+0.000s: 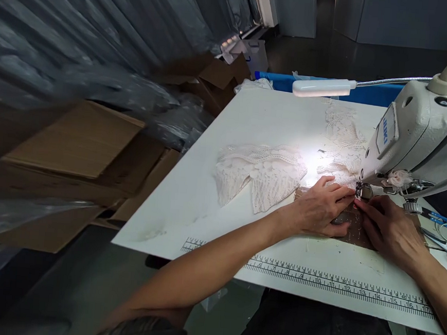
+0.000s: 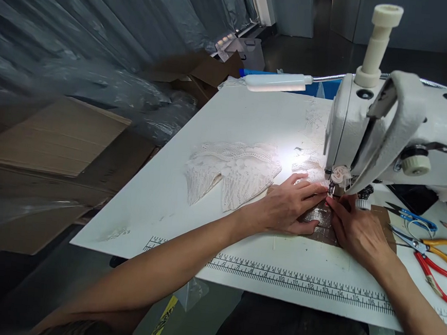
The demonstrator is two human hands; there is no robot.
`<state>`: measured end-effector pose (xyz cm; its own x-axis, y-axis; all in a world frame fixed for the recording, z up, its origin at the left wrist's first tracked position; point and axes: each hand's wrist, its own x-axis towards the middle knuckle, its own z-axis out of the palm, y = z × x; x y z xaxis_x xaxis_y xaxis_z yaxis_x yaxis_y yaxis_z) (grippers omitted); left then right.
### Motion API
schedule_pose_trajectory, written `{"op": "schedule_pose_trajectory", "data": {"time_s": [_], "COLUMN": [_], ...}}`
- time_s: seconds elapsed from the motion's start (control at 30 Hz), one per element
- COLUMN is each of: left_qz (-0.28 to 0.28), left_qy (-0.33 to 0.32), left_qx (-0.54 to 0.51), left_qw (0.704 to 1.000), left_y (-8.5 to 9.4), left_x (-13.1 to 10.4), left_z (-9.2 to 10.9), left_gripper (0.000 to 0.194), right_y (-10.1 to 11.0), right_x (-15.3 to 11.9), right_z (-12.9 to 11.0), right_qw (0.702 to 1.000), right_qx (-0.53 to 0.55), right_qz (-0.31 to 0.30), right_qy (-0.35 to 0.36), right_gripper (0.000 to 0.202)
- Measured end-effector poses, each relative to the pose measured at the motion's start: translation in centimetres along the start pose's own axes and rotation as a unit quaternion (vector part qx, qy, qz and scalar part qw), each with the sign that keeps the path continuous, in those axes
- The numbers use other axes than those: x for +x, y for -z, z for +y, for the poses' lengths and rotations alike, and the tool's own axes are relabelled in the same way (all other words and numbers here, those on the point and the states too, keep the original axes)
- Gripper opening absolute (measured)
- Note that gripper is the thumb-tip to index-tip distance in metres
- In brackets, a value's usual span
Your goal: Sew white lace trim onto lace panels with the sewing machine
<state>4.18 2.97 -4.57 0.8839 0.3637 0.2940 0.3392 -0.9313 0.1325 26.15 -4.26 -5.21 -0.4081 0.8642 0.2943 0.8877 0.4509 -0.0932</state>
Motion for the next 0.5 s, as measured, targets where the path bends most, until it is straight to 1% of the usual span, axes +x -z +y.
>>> {"op": "schedule_pose_trajectory", "data": {"time_s": [0.07,0.17,0.27,0.4,0.5], "left_qz": [-0.006,-0.014,-0.020,-0.010,-0.009], "left_qy": [0.007,0.019,0.024,0.021,0.021], "left_qx": [-0.007,-0.013,-0.017,-0.022,-0.025], "left_qw": [1.000,1.000,0.999,0.999,0.999], "left_y": [0.1,0.2,0.3,0.3,0.2], "left_x": [0.1,0.2,0.3,0.4,0.4], "left_z": [0.0,-0.1,-0.1,-0.3,-0.5], "left_gripper": [0.046,0.047,0.050,0.051,0.052], "right_y": [0.0,0.0,0.3,1.6,2.6], "right_x": [0.1,0.2,0.1,0.3,0.6], "right_z": [0.0,-0.1,0.0,0.5,1.4], "right_qw": [1.000,1.000,0.998,0.992,0.984], "right_qx": [-0.002,0.006,0.040,0.113,0.144], "right_qz": [0.000,-0.019,-0.031,-0.019,-0.042], "right_qy": [-0.006,-0.021,-0.034,-0.055,-0.092], "right_gripper": [0.042,0.043,0.043,0.042,0.044]}}
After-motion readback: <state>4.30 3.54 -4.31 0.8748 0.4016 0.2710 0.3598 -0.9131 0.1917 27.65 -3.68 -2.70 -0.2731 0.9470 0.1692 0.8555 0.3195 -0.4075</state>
